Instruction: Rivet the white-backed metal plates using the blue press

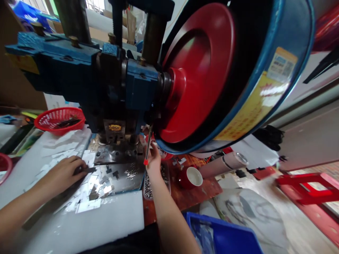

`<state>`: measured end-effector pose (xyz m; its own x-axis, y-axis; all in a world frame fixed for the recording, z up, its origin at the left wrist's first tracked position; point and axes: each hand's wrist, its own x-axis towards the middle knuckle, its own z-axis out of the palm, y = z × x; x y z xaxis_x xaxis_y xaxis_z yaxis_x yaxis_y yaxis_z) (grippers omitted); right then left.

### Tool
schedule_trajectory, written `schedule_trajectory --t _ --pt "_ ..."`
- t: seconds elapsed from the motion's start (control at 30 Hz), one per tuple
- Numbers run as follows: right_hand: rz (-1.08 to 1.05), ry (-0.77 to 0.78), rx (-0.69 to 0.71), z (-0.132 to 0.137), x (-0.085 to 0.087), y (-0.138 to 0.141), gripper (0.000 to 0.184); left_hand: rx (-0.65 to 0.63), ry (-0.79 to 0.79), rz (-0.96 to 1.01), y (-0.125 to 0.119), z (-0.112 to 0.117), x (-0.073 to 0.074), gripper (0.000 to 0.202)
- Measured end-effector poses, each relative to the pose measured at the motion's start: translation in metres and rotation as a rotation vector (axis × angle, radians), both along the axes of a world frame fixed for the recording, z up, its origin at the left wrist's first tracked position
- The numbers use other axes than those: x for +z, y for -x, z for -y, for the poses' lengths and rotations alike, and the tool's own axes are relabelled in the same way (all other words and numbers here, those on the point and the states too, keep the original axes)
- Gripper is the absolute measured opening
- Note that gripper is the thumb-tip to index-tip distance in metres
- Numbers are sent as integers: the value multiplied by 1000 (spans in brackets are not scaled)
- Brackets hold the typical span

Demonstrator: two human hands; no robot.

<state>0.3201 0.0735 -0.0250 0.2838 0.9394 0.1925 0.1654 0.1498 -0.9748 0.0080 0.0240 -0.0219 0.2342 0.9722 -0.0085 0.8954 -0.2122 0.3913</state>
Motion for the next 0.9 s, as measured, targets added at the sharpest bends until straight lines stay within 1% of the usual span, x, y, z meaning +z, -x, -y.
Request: schedule_trajectory --t 0.07,0.1,0.17,0.23,0.27,0.33,0.43,0.5,0.57,0.7,0.8,0.83,0.9 --pt "58 -5 -2 18 -2 -9 28 -10 15 77 0 3 3 24" --pt "127 7 36 27 -3 -9 26 7 27 116 -1 6 6 25" --pt "318 37 169 43 -4 -3 16 103 74 187 -5 10 11 28" --pt "573 67 315 52 -4 8 13 232 134 307 -11 15 16 30" --pt "713 81 366 55 -3 13 13 282 165 405 -15 17 18 31" --pt "930 102 396 56 -1 21 12 319 235 654 -23 21 21 33" --pt "1097 103 406 54 0 27 11 357 366 984 -37 28 21 35" --pt "1121 83 420 53 1 28 10 434 452 1150 -46 32 19 34" --pt "1077 58 430 50 3 30 10 520 536 1317 -54 35 17 35" --pt "946 -40 361 32 13 39 11 665 706 1596 -64 37 20 29" --pt "946 -130 325 11 22 51 12 750 798 1680 -66 36 23 23" --pt "973 -145 321 4 24 55 13 759 812 1694 -66 37 23 21" --pt "1052 -163 312 -6 27 62 16 738 828 1702 -64 38 21 18"
